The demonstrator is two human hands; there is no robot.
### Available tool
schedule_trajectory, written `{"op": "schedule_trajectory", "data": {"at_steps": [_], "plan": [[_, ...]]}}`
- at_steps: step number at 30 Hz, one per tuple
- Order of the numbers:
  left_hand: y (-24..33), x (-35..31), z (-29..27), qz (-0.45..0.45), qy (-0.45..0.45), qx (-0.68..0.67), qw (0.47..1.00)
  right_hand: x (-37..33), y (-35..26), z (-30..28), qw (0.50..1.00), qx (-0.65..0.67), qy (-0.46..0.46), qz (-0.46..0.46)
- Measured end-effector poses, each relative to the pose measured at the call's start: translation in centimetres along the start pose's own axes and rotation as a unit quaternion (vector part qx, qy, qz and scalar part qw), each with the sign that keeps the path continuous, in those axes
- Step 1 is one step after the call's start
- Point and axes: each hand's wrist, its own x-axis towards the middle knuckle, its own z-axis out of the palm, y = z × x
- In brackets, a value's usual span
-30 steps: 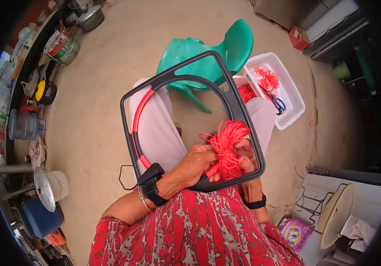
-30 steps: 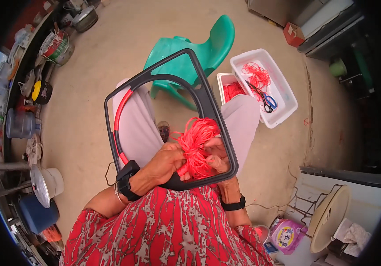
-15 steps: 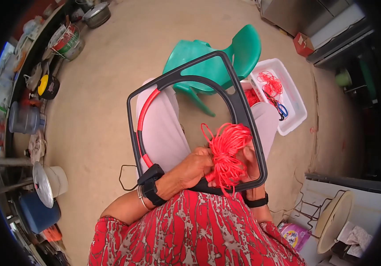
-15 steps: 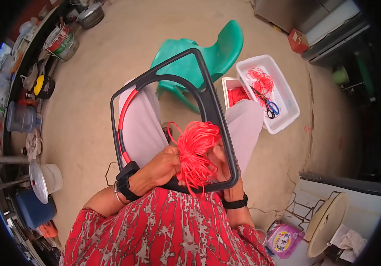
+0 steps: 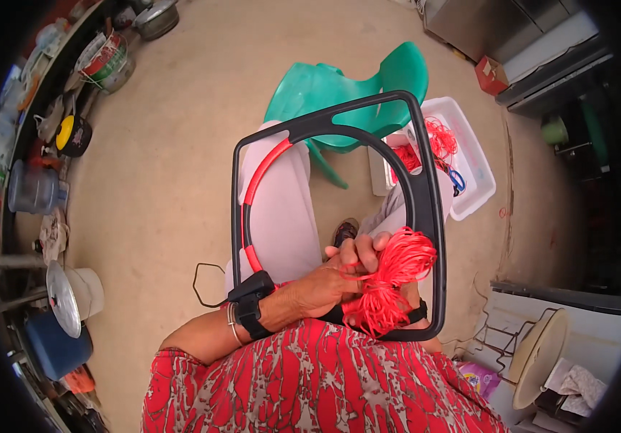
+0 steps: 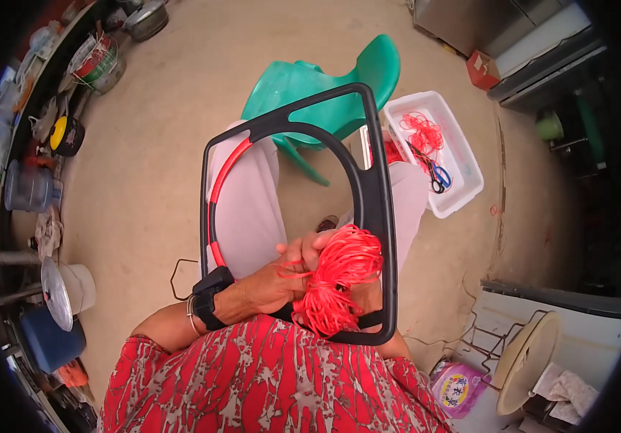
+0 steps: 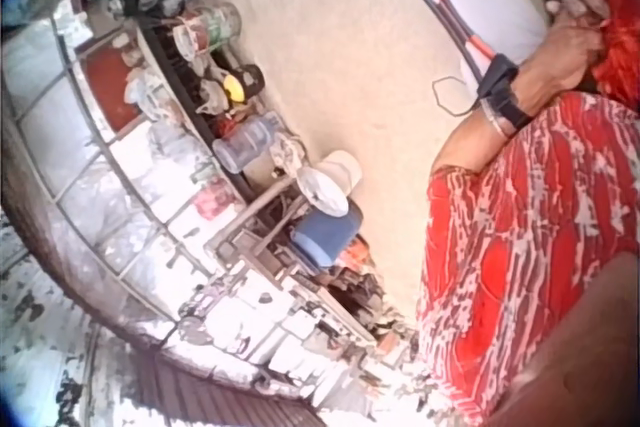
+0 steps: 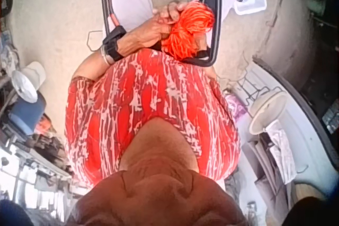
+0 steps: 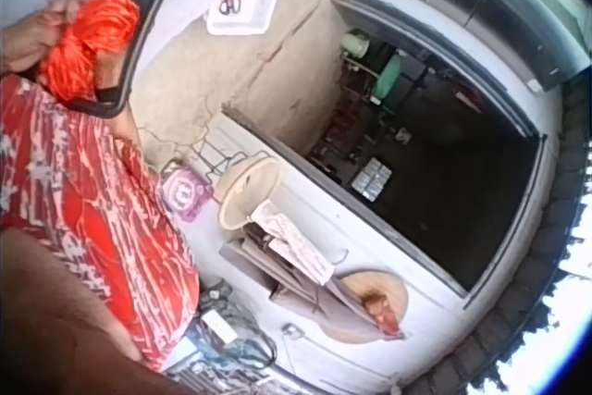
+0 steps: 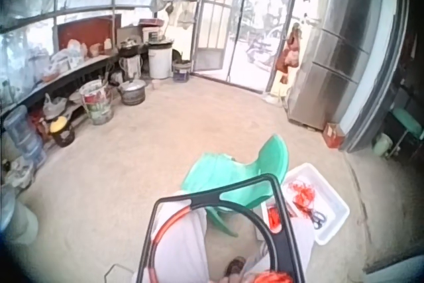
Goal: Wrapping a pink cord around a black square frame.
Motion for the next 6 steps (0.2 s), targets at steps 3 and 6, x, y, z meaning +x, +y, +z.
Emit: {"op": "schedule_trajectory", "data": {"at_steps": [3,6], "plan": [[0.5,0.1,-0.3,-0.093,-0.018,0.047,0.994,0.8,0.4,-1.6,0.998,0.028,-0.053,-0.006],[-0.8,0.6,-1.7,-0.088,-0.056,0.102,0.989,0.5,-0.2,-0.8,0.999,0.036,0.024,0.005]]}}
